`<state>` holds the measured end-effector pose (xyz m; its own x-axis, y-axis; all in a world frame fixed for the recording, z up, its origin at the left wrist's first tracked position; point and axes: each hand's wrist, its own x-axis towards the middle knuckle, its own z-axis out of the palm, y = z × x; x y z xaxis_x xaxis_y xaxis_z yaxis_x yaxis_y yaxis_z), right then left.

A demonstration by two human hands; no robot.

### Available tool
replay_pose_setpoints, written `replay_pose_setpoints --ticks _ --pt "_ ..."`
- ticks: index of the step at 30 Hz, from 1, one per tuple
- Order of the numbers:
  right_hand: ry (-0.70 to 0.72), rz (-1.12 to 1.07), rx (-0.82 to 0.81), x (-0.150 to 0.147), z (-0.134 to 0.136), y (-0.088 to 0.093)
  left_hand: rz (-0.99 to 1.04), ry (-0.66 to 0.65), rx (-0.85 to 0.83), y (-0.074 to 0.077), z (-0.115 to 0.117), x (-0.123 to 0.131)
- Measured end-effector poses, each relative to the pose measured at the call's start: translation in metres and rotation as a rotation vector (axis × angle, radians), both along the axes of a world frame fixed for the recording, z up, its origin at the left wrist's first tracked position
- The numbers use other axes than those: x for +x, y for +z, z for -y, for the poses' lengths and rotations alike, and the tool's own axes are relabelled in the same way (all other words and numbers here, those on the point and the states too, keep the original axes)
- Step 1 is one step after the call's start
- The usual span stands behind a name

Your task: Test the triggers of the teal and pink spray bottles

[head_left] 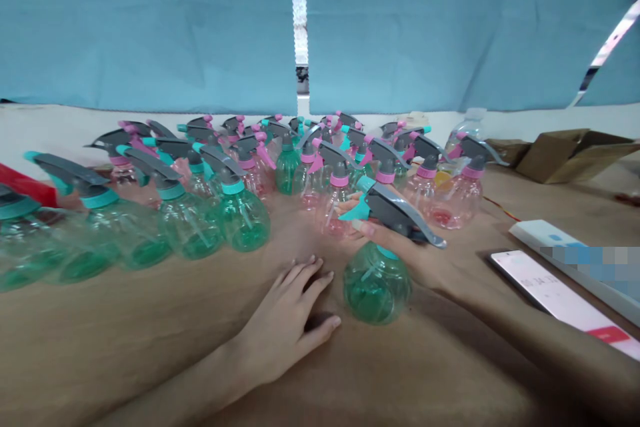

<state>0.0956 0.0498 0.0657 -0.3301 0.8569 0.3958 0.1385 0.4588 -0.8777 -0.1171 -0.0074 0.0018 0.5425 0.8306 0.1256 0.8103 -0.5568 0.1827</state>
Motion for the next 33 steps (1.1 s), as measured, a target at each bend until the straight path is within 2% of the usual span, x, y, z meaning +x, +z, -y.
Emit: replay_pose_setpoints --ticks 15,21,26,33 --pt "0.056 -0.071 -0.041 -0.003 0.0 -0.002 -0.005 0.0 -0.023 0.003 0.001 0.002" --pt "0.104 -0.122 0.034 -0.001 -0.006 -0.008 0.001 0.003 -0.025 0.003 0.0 0.002" --pt "0.024 -0.009 0.031 0.0 -0.004 -0.005 0.012 0.001 -0.025 0.004 0.001 0.002" --pt "-0.097 0.123 0.056 -0.001 -0.004 -0.015 0.021 0.0 -0.016 0.003 0.001 0.002"
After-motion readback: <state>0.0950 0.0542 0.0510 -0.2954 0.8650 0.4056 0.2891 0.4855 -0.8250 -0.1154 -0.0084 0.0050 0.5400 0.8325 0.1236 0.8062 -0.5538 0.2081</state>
